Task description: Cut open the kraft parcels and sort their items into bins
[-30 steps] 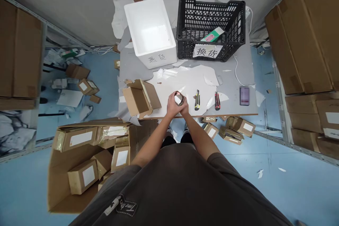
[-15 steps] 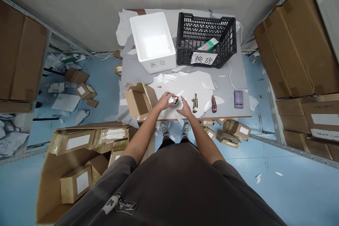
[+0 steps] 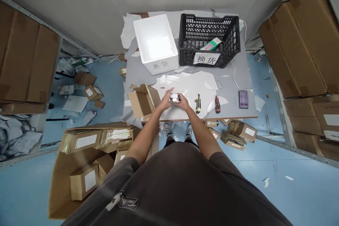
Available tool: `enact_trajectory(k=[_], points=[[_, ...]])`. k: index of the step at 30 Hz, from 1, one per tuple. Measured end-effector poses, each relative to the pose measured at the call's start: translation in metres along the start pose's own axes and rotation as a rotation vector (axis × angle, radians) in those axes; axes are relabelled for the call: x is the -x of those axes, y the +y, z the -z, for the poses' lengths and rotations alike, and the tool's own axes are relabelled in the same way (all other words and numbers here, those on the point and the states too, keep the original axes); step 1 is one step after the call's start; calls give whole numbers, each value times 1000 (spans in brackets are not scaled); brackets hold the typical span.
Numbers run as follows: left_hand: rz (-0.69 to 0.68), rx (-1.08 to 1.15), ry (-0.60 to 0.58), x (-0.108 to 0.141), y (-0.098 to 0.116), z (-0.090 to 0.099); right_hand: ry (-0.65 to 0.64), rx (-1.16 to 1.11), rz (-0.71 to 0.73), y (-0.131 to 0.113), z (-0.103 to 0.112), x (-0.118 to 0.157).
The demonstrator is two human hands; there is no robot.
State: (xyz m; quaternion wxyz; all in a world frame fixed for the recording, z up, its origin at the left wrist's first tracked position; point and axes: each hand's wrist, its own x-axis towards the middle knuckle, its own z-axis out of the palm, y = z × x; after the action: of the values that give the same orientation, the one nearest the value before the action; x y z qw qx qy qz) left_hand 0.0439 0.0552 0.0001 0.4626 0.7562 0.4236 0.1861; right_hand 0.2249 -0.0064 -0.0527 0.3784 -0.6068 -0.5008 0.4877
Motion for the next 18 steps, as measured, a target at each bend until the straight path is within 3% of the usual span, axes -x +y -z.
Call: enact_trajectory(k=[2, 6, 13, 18], points=[[35, 44, 98, 10, 1, -9, 20, 13, -18, 2, -1, 0], [71, 113, 165, 15, 1, -18, 12, 30, -28, 2, 1, -1], [67, 55, 107, 15, -2, -2, -18, -8, -27, 2, 1, -4], [114, -108, 103, 25, 8, 5, -198, -33, 23, 0, 10, -25]])
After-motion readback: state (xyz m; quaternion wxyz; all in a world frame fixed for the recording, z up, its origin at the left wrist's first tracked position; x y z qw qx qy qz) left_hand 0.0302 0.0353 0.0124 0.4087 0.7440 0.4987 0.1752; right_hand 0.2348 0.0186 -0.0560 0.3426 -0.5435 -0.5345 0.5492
